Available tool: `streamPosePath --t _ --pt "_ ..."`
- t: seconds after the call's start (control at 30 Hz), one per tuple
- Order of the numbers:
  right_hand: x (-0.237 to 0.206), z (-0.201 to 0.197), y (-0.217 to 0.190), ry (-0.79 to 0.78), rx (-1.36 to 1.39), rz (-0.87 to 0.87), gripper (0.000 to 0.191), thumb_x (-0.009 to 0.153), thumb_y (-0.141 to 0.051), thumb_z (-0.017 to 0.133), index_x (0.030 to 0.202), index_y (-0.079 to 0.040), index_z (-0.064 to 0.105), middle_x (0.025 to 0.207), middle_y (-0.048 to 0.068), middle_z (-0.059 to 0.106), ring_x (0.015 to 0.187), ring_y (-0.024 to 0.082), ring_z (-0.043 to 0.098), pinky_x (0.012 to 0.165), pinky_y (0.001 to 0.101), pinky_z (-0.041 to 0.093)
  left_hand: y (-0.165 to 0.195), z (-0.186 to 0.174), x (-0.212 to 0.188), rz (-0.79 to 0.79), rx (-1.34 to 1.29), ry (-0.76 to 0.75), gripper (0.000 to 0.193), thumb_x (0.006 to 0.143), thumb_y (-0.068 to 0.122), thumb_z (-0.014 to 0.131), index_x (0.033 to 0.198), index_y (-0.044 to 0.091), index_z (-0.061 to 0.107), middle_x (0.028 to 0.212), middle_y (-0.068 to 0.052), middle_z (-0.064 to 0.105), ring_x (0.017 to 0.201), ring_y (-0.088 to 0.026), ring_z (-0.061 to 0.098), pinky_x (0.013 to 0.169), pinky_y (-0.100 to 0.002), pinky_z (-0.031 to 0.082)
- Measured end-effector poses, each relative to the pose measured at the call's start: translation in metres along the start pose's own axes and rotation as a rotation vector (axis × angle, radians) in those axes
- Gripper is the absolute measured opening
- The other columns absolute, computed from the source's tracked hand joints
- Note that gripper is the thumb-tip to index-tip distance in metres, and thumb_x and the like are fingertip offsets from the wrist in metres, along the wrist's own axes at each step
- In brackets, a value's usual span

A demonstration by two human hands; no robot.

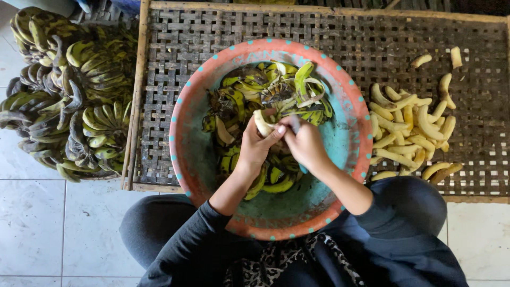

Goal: The person sits on the floor and peels small bananas one at a time, using a small paring knife to help remove the peel, dropping the peels into a large basin and placing the peeled bananas on a woven tray beside them.

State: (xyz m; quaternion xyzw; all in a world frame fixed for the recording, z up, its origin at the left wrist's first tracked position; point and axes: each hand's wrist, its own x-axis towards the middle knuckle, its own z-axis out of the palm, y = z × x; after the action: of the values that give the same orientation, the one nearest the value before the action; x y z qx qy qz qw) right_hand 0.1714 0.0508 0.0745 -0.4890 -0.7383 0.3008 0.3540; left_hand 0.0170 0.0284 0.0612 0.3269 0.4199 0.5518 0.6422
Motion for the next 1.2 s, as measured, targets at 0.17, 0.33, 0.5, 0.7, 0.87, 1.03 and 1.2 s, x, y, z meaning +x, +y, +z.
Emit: streamPosePath --t 0.17,0.33,0.5,0.7,0.87,1.03,1.2 --pt "0.012 -0.036 0.01 -0.154 0.809 0.593 0.015 0.102 -0.019 0.066 0.097 -0.005 0.066 0.071 -0.002 0.053 0.053 0.005 0.042 0.045 0.0235 0.031 0.008 -0.006 0.006 0.157 0.093 -0.157 0.058 0.099 0.004 0.071 0.15 0.002 0.042 0.129 -0.006 0.064 0.118 -0.012 0.063 0.099 -0.028 0.054" --pt "0.017 -0.053 0.006 -0.126 0.994 0.661 0.015 0.101 -0.019 0.067 0.098 -0.005 0.064 0.073 -0.004 0.054 0.055 0.003 0.042 0.045 0.0217 0.029 0.002 -0.015 0.003 -0.074 -0.192 -0.126 0.062 0.101 0.006 0.059 0.156 0.012 0.031 0.129 -0.008 0.061 0.115 -0.019 0.062 0.095 -0.04 0.056" --pt "0.027 -0.072 0.003 0.098 0.666 0.513 0.024 0.109 -0.024 0.069 0.102 -0.001 0.07 0.074 0.004 0.052 0.056 0.009 0.045 0.05 0.0247 0.036 -0.007 -0.026 0.013 -0.183 -0.39 0.088 0.053 0.103 0.014 0.054 0.152 0.008 0.033 0.128 -0.011 0.061 0.118 -0.025 0.064 0.095 -0.052 0.059" --pt "0.013 -0.056 -0.017 -0.046 -0.277 -0.172 0.049 0.086 -0.034 0.083 0.125 -0.006 0.075 0.115 0.017 0.071 0.086 0.027 0.072 0.072 0.0334 0.057 -0.002 -0.017 0.008 -0.276 -0.395 0.021 0.044 0.105 0.022 0.052 0.144 0.002 0.043 0.129 -0.014 0.065 0.115 -0.031 0.065 0.101 -0.048 0.054" --pt "0.005 -0.057 -0.001 -0.284 -0.141 0.251 0.041 0.082 -0.031 0.082 0.114 -0.005 0.074 0.098 0.006 0.077 0.07 0.017 0.066 0.063 0.0306 0.052 0.0 -0.001 -0.001 -0.282 -0.359 -0.265 0.042 0.109 0.025 0.053 0.142 -0.001 0.052 0.134 -0.014 0.064 0.122 -0.024 0.064 0.107 -0.041 0.052" --pt "-0.013 -0.121 0.039 -0.417 0.349 0.415 0.024 0.09 -0.021 0.079 0.102 -0.001 0.075 0.083 0.004 0.07 0.07 0.009 0.061 0.062 0.0263 0.047 -0.024 -0.002 0.0 -0.092 0.343 -0.301 0.054 0.097 0.031 0.067 0.141 0.006 0.049 0.133 -0.013 0.064 0.118 -0.028 0.064 0.098 -0.04 0.053" --pt "-0.047 -0.221 0.058 -0.203 0.282 0.616 0.034 0.09 -0.019 0.078 0.119 -0.002 0.073 0.08 0.006 0.066 0.065 0.01 0.056 0.055 0.0264 0.042 -0.077 -0.029 0.018 0.253 1.373 -0.008 0.055 0.087 0.028 0.081 0.13 0.005 0.056 0.122 -0.02 0.06 0.11 -0.043 0.061 0.089 -0.049 0.053"
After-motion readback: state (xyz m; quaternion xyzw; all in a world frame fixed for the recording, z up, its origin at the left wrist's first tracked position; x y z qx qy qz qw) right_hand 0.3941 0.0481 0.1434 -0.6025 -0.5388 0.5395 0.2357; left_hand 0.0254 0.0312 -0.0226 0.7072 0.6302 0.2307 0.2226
